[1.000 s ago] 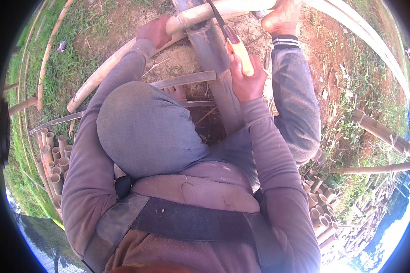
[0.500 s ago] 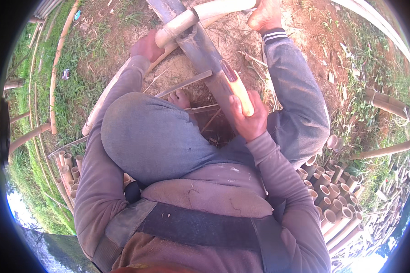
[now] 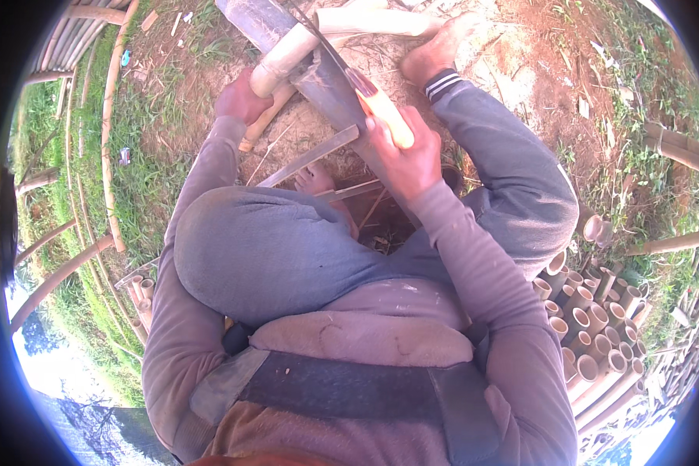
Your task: The person uses a hand saw to cut long bamboo poles into shorter sections. They position each pole on a wooden support, saw through it, and then move the cut pieces aside to continue with the next pole.
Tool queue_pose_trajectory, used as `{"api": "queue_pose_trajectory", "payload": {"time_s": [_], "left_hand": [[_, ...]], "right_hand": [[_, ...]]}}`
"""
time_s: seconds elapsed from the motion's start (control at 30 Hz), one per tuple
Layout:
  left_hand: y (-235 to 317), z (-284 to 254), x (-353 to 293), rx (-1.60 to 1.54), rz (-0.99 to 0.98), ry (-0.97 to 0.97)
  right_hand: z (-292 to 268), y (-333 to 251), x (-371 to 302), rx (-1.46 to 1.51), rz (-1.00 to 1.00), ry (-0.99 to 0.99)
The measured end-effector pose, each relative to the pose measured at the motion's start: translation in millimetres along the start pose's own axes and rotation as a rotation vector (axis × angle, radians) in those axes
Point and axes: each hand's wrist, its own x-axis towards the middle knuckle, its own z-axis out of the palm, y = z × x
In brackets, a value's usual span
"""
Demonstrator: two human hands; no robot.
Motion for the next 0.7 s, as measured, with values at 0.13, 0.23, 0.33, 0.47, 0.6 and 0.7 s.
{"api": "queue_pose_trajectory", "payload": {"time_s": [0.13, 0.23, 0.33, 0.47, 0.6, 0.7], "left_hand": [[-5, 0, 10, -0.005, 0.074, -0.042], [-12, -10, 9, -0.006, 0.050, -0.054], [-12, -6, 11, -0.040, 0.074, -0.039], [-16, -2, 8, -0.064, 0.081, 0.001], [-10, -4, 7, -0.092, 0.081, -0.012], [-10, 0, 8, -0.148, 0.089, -0.002]], "right_hand": [[13, 8, 64, -0.053, 0.081, 0.028], [-14, -3, 42, 0.006, -0.018, 0.038], [-52, 27, 30, -0.022, -0.118, 0.165], [-137, 24, 85, -0.604, -0.479, 0.010], [-234, 43, 153, -1.264, -0.806, -0.217], [-284, 84, 193, -1.505, -0.619, -0.168]]}}
